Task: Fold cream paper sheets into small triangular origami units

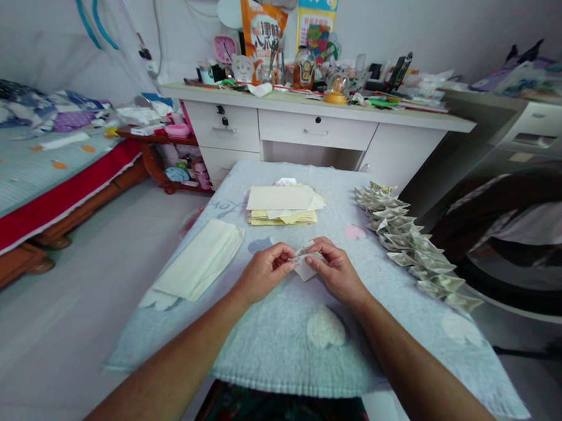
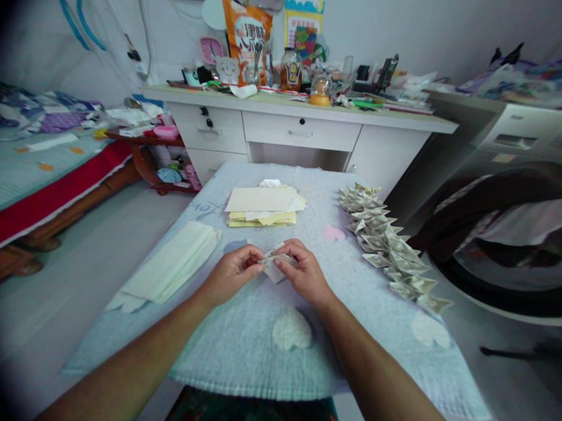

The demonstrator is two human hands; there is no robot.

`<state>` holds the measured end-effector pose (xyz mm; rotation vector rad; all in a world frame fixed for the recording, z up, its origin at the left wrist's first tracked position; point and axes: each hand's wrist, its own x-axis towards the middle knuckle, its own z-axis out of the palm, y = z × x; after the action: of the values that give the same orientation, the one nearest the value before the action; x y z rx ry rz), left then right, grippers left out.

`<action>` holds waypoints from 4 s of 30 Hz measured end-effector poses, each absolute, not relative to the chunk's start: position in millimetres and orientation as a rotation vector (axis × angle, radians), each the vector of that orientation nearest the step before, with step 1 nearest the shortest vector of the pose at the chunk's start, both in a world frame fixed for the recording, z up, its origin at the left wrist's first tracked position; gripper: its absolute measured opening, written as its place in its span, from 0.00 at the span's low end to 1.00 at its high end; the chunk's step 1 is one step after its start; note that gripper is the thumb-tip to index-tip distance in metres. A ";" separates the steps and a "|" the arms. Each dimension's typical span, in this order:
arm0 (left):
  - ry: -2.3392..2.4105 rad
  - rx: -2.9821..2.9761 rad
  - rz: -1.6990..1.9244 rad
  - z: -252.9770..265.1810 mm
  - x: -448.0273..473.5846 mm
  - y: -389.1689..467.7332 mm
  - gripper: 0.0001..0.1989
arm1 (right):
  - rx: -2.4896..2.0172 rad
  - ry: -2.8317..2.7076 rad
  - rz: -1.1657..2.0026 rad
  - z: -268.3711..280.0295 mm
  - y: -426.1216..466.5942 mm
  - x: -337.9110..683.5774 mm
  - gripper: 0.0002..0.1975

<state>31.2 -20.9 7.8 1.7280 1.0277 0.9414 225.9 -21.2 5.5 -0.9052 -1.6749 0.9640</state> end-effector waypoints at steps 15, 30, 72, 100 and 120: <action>1.058 2.044 0.932 4.1 24.9 -15.9 0.06 | -0.942 -2.090 0.554 15.8 -32.6 224.4 0.13; 1.086 2.113 0.950 11.4 23.7 -18.9 0.06 | -1.003 -1.989 0.554 10.7 -28.3 224.2 0.06; 0.949 1.499 1.071 8.4 41.3 -21.6 0.17 | -0.951 -1.167 1.516 1.0 -21.4 217.7 0.15; 1.080 1.569 1.074 8.1 40.7 -22.2 0.13 | -0.869 -1.182 1.512 4.0 -27.4 210.4 0.16; 1.072 1.538 1.069 3.4 36.2 -21.4 0.14 | -0.926 -1.365 1.347 13.7 -29.0 221.2 0.11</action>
<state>36.2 -21.4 3.4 1.5378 1.0719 1.0686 221.2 -29.0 13.7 -0.9259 -1.3651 1.3470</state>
